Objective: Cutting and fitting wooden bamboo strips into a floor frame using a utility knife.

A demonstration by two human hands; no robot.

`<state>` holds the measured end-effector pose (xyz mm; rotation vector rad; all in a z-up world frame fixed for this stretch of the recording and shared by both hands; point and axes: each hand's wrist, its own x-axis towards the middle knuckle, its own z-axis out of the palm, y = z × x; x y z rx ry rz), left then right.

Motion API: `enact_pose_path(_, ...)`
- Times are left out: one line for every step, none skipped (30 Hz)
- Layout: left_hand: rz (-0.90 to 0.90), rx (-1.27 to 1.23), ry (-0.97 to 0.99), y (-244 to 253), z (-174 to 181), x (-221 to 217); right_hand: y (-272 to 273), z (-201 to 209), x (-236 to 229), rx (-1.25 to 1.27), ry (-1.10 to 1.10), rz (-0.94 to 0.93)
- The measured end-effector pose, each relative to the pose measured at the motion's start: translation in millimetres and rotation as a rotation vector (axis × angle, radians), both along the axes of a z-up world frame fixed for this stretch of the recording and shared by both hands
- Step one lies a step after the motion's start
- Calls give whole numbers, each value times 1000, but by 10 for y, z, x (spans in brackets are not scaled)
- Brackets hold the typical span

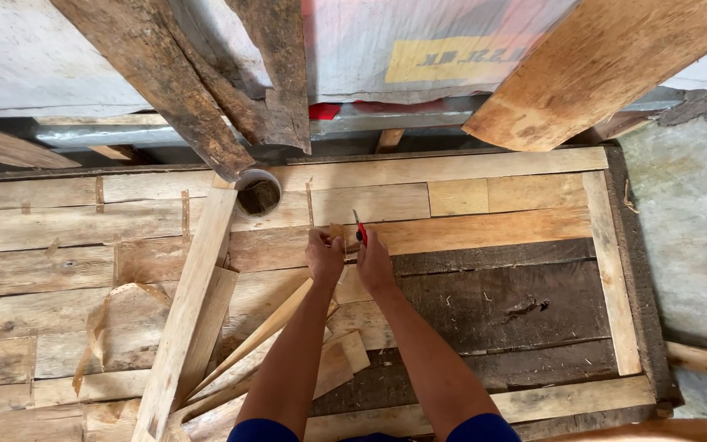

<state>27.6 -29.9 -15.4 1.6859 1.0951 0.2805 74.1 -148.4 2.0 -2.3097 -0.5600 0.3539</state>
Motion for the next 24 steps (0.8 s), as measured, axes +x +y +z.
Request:
enact_pose_path(-1,-1,0,27,-57,-13,-3,-11,0,-1,0,-1)
enact_pose_path(16,32,-2,58,-115,-20,-2,-23,7,-6,7,2)
enact_pose_path(33,65,-3,88,-171,-28,-1,-34,13,-10,14,5)
enact_pose_path(35,66,-4,160,-157,-42,2,-26,14,-10,14,6)
enact_pose_path(72,-20,48,233,-144,-58,5,-19,15,14,35,-1)
enact_pose_path(110,-108,103,295,-136,-107,-1,-18,-14,37,60,-7)
enact_pose_path(113,-109,107,306,-63,-164,-20,-84,-12,36,64,-5)
enact_pose_path(83,82,208,332,14,-208,-26,-148,2,14,2,5)
enact_pose_path(49,272,308,356,93,-252,-32,-209,15,-8,-60,15)
enact_pose_path(52,274,309,343,177,-282,-30,-172,9,-6,-59,17)
enact_pose_path(-84,347,357,329,261,-312,-28,-135,1,8,-56,10)
enact_pose_path(-220,420,403,314,342,-345,-28,-100,-8,22,-55,3)
enact_pose_path(-218,420,404,232,221,-381,-29,-72,-18,23,-55,5)
enact_pose_path(-456,487,385,150,104,-407,-31,-40,-17,3,-12,-4)
enact_pose_path(-696,551,360,66,-15,-432,-35,-7,-16,-17,31,-13)
enact_pose_path(-694,550,361,-9,-104,-466,-50,-55,-19,-18,32,-11)
enact_pose_path(-735,602,326,-89,-195,-499,-70,-104,-21,4,6,-1)
enact_pose_path(-778,656,289,-171,-287,-525,-95,-153,-20,26,-22,6)
enact_pose_path(-778,656,289,-225,-256,-551,-102,-145,-9,26,-22,5)
enact_pose_path(-758,729,297,-276,-222,-580,-109,-135,-4,2,-25,21)
enact_pose_path(-737,803,305,-332,-185,-610,-122,-122,2,-22,-28,36)
enact_pose_path(-736,806,304,-345,-95,-595,-120,-96,29,-20,-30,36)
enact_pose_path(-816,869,410,-363,-4,-581,-121,-68,55,-30,-5,47)
enact_pose_path(-898,928,518,-390,89,-584,-134,-40,62,-41,24,55)
